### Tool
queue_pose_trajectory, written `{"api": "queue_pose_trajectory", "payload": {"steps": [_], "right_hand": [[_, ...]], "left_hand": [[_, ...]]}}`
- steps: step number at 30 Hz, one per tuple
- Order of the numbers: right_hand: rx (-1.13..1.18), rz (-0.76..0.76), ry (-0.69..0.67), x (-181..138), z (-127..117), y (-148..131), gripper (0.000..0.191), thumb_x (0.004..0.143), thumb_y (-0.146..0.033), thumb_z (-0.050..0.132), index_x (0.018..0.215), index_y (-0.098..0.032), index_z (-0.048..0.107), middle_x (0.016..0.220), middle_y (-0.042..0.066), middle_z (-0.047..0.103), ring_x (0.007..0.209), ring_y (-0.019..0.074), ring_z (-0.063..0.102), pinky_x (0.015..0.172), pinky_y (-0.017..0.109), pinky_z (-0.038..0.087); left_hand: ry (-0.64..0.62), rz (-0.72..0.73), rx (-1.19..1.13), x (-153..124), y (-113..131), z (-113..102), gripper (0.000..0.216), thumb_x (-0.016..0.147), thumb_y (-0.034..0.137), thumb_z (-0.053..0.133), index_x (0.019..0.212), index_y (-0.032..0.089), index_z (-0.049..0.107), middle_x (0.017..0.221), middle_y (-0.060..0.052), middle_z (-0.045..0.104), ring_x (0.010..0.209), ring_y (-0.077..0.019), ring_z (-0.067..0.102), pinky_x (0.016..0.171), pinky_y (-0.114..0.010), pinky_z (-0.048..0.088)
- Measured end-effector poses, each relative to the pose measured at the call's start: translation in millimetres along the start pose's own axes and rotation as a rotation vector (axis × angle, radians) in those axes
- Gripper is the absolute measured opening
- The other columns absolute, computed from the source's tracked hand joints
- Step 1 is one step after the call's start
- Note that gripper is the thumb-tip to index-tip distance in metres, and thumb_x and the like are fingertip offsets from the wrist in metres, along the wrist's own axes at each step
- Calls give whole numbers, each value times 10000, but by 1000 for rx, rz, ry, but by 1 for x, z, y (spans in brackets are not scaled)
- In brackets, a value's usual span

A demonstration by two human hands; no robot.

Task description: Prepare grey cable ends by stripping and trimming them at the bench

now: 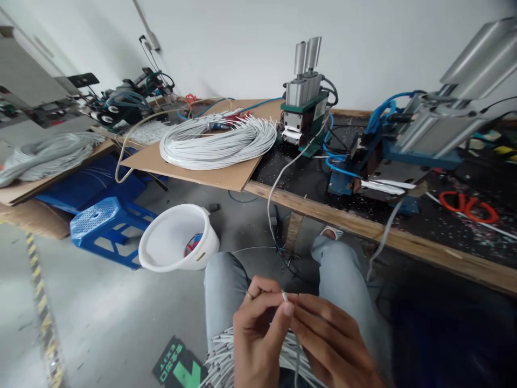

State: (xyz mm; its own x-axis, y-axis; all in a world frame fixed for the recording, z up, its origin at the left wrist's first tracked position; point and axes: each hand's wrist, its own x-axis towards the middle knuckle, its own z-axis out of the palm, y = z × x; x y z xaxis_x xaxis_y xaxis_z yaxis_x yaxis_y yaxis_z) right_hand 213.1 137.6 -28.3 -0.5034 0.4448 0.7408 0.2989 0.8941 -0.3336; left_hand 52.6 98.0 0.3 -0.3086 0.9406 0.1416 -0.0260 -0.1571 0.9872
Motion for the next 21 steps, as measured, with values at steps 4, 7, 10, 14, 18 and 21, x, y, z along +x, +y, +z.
{"api": "queue_pose_trajectory", "payload": {"steps": [4, 7, 10, 14, 18, 21], "right_hand": [[186, 129, 109, 8, 10, -6, 813, 793, -65, 531, 1570, -306, 514, 1273, -1, 755, 1080, 291, 769, 880, 344, 723], [629, 539, 116, -2, 22, -12, 692, 865, -200, 607, 1487, -491, 521, 1063, -29, 833, 894, 305, 811, 748, 368, 722], [1190, 851, -202, -15, 24, -14, 277, 966, -360, 640, 1227, -443, 683, 783, -27, 810, 593, 230, 764, 561, 280, 641], [912, 902, -309, -22, 5, 1, 203, 1029, -375, 625, 997, -261, 790, 630, -3, 696, 506, 147, 643, 438, 215, 470], [238, 642, -109, -10, -18, 20, 275, 1009, -174, 645, 1216, -306, 768, 861, 13, 753, 658, 149, 676, 528, 277, 507], [-40, 417, -141, -2, -10, 21, 379, 1007, -97, 636, 1358, -226, 696, 956, 38, 752, 785, 154, 701, 706, 313, 544]], "left_hand": [[49, 24, -14, 1, -1, -1, 108, 992, 327, 755, 947, 273, 838, 924, -38, 608, 858, -140, 617, 754, -198, 550], [92, -37, 8, 1, -4, -3, 136, 1001, 351, 749, 955, 255, 835, 924, -33, 590, 846, -140, 602, 719, -203, 527], [148, -98, 29, -1, -8, -10, 151, 1014, 351, 737, 962, 240, 825, 963, -27, 597, 884, -149, 589, 748, -225, 494], [98, -123, 105, -16, -15, -38, 205, 1055, 386, 668, 1113, 248, 808, 958, -32, 649, 916, -186, 591, 817, -281, 494], [-79, -164, 459, -58, -23, -79, 182, 1080, 290, 583, 1193, 223, 709, 913, -17, 645, 853, -176, 628, 797, -299, 525], [-308, -184, 694, -100, -40, -95, 129, 1027, 239, 627, 1137, 215, 688, 1021, -51, 712, 903, -213, 698, 808, -333, 600]]}}
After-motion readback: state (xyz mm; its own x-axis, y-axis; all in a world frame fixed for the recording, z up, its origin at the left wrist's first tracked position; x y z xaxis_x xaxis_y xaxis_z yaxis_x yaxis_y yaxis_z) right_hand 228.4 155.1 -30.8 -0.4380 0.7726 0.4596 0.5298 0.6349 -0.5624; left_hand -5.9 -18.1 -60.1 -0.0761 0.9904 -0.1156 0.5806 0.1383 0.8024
